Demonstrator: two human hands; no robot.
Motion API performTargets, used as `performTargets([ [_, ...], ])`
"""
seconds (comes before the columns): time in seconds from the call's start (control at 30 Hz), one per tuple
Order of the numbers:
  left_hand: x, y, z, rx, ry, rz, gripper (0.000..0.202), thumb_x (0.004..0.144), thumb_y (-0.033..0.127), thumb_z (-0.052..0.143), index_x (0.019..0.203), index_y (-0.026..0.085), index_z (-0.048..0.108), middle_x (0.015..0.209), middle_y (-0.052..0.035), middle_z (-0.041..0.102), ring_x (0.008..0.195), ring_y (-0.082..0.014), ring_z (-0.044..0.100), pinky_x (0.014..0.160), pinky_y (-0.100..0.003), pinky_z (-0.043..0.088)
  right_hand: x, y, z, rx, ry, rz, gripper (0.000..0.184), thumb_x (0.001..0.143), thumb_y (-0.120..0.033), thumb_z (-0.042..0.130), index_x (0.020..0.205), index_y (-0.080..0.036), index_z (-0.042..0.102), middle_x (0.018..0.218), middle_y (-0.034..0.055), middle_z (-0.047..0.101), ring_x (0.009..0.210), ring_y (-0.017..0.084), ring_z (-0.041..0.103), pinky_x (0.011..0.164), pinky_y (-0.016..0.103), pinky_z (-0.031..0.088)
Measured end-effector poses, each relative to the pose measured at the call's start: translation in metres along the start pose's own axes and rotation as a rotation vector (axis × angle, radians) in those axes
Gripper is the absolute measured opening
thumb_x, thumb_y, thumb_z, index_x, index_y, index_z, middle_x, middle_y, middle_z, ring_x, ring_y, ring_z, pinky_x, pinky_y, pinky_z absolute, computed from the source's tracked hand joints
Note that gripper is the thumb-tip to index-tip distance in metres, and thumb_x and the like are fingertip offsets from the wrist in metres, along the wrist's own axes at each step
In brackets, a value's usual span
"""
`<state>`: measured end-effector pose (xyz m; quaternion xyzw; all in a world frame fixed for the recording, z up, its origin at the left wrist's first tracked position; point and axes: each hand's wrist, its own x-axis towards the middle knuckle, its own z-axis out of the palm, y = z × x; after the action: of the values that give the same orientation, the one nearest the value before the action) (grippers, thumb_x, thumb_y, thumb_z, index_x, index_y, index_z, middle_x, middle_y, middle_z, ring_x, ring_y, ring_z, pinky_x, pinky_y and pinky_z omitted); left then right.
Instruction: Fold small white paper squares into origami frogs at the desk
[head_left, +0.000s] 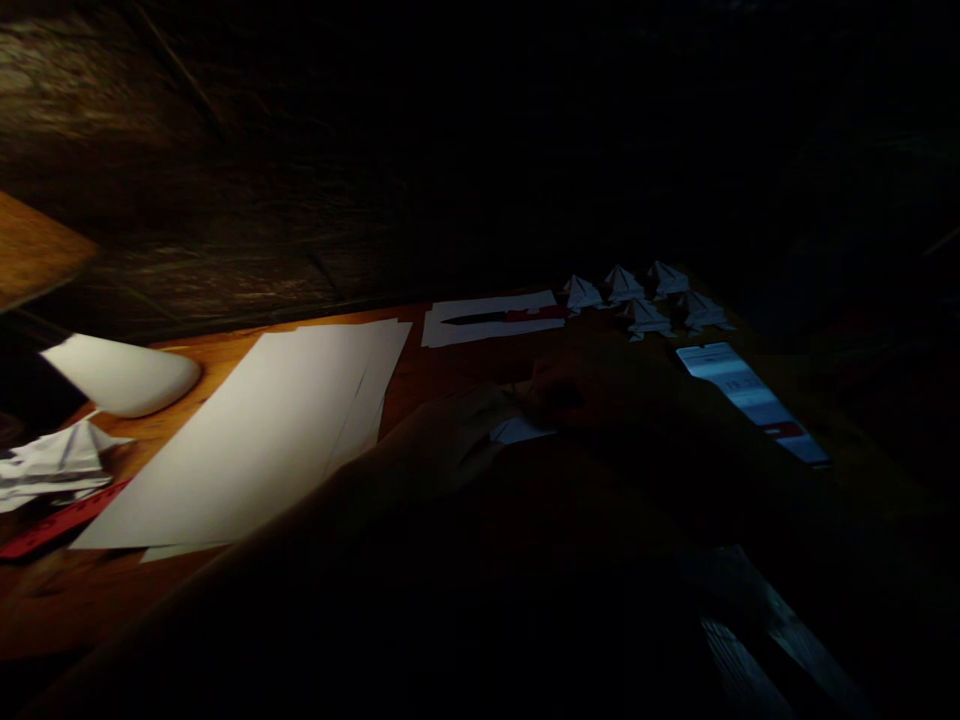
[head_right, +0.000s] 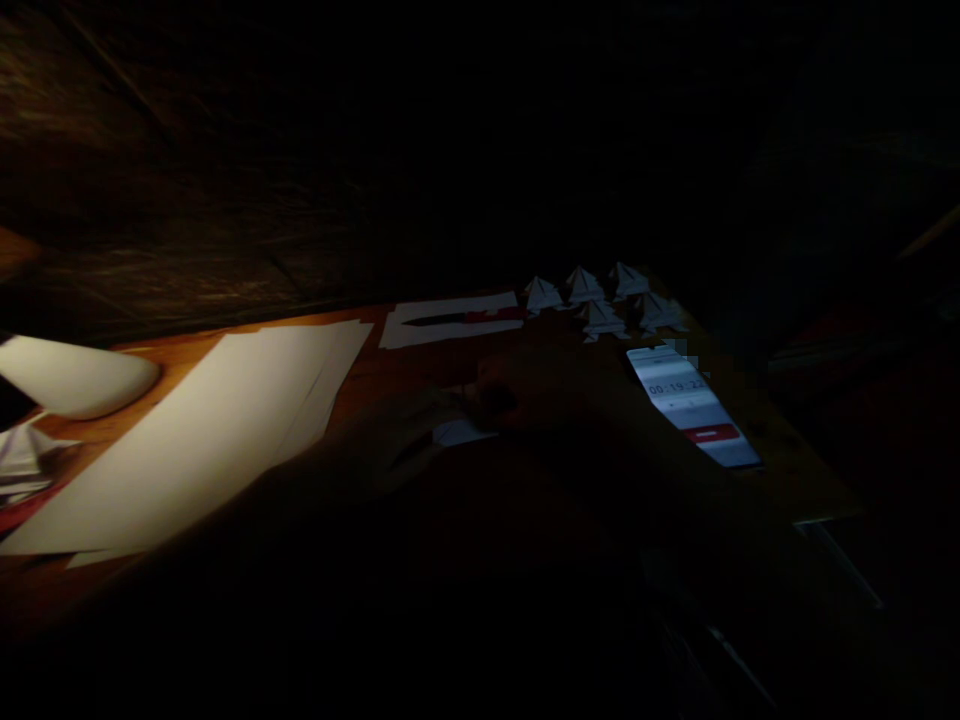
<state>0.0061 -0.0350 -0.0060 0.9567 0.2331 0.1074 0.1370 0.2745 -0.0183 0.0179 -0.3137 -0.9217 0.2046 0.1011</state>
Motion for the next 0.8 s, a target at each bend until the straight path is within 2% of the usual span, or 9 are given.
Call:
performTargets([
  [0.17, -0.0006, -0.0002, 0.0003, -0.028, 0.023, -0.01, 0.051, 0.096, 0.016, 0.052, 0.145, 0.026, 0.045, 0.141, -0.0078, 0.056, 0.128, -0.0244, 0.057, 0.107, -0.043, 0.052, -0.0015, 0.0031, 0.0018, 0.001, 0.04, 0.053, 0.01, 0.083, -0.021, 0.068, 0.092, -0.024, 0.071, 0.1, 0.0013, 0.072, 0.085, 0.018, 0.062, 0.073, 0.03, 0.037],
  [0.27, -0.0006, -0.0016, 0.0005, -0.028, 0.016, -0.017, 0.05, 0.096, 0.017, 0.053, 0.145, 0.025, 0.045, 0.14, -0.0089, 0.057, 0.126, -0.0249, 0.058, 0.105, -0.043, 0.053, -0.0008, 0.0062, 0.0042, 0.039, 0.034, 0.025, 0.013, 0.083, -0.019, 0.068, 0.096, -0.022, 0.071, 0.104, 0.0034, 0.072, 0.089, 0.019, 0.063, 0.078, 0.031, 0.041],
  [0.4, -0.0008, -0.0028, 0.001, -0.015, 0.014, -0.021, 0.051, 0.095, 0.018, 0.054, 0.145, 0.025, 0.045, 0.139, -0.0094, 0.057, 0.124, -0.0258, 0.06, 0.103, -0.045, 0.054, 0.0007, 0.0069, 0.0053, 0.042, 0.017, -0.008, 0.016, 0.084, -0.017, 0.067, 0.099, -0.021, 0.071, 0.106, 0.0039, 0.072, 0.092, 0.019, 0.065, 0.079, 0.03, 0.043],
  [0.67, -0.0016, -0.0071, 0.0044, 0.044, 0.024, 0.037, 0.052, 0.098, 0.02, 0.049, 0.15, 0.023, 0.042, 0.143, -0.0116, 0.054, 0.13, -0.0263, 0.055, 0.107, -0.045, 0.052, 0.0008, 0.0023, 0.0039, 0.032, 0.027, 0.035, 0.022, 0.084, -0.019, 0.069, 0.107, -0.021, 0.07, 0.111, 0.0057, 0.073, 0.095, 0.02, 0.065, 0.078, 0.03, 0.042],
  [0.8, -0.0005, -0.0054, 0.002, 0.046, 0.01, 0.042, 0.053, 0.097, 0.018, 0.05, 0.149, 0.024, 0.044, 0.142, -0.0107, 0.054, 0.129, -0.0263, 0.055, 0.106, -0.045, 0.052, 0.0004, 0.0046, 0.0048, 0.036, 0.045, 0.053, 0.02, 0.083, -0.02, 0.069, 0.103, -0.02, 0.071, 0.108, 0.0049, 0.073, 0.093, 0.019, 0.065, 0.078, 0.029, 0.042],
])
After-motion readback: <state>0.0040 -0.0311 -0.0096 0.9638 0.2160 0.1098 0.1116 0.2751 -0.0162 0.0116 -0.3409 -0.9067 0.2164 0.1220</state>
